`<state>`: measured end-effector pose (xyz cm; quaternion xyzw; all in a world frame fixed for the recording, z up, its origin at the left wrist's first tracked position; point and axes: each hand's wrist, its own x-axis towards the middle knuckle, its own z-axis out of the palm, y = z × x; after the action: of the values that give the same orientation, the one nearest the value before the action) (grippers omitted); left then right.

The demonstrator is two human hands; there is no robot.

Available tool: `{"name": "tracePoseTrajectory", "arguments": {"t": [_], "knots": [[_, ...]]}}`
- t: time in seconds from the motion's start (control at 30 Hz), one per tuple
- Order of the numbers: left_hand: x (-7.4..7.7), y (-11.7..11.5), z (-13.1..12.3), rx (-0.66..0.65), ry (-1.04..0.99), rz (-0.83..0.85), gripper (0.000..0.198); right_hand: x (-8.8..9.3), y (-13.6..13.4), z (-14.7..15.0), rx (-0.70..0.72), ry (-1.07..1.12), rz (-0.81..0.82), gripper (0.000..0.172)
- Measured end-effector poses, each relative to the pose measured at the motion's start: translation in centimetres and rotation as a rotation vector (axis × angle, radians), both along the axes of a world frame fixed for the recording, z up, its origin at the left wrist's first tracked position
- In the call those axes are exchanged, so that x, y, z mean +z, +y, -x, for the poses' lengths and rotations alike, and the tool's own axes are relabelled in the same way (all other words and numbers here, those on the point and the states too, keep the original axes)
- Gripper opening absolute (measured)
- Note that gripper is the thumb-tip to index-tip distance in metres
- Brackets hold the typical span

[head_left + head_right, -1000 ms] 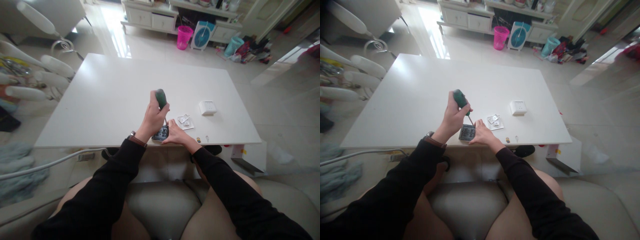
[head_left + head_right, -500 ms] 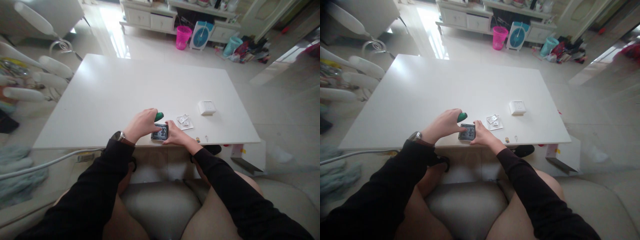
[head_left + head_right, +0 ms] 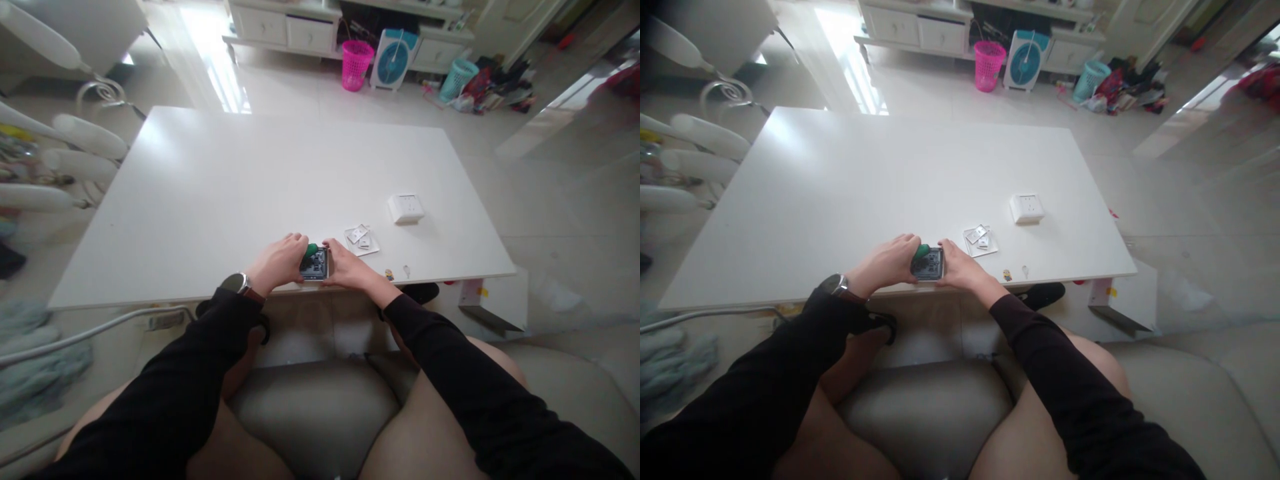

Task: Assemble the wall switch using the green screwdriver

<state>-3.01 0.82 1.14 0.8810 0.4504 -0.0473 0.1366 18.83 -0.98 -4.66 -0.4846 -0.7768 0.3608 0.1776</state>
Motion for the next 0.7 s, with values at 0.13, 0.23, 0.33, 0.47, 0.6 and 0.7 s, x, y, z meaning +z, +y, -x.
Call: {"name": "tracePoseTrajectory", "arguments": {"t": [0.13,0.23,0.33,0.47,0.6,0.7], "knots": [[-0.05,0.06,-0.04,-0.009,-0.002,0.005,0.05,0.18,-0.1,0.1,-0.013,0.016,0.014,0.092],[-0.28,0.11,0.04,-0.01,-0.007,0.012,0.051,0.32,-0.11,0.13,-0.018,0.016,0.03,0.092],[-0.57,0.13,0.12,-0.004,-0.014,0.031,0.053,0.44,-0.11,0.07,-0.013,0.026,0.038,0.089],[-0.78,-0.04,-0.09,-0.006,0.004,0.027,0.056,0.62,-0.09,0.06,-0.01,0.026,0.037,0.085],[-0.69,-0.16,-0.42,-0.006,0.008,0.023,0.053,0.84,-0.01,0.17,-0.012,0.023,0.055,0.083],[-0.59,0.02,-0.39,-0.016,-0.014,0.022,0.048,0.84,0.06,0.18,-0.012,0.017,0.062,0.086]]}}
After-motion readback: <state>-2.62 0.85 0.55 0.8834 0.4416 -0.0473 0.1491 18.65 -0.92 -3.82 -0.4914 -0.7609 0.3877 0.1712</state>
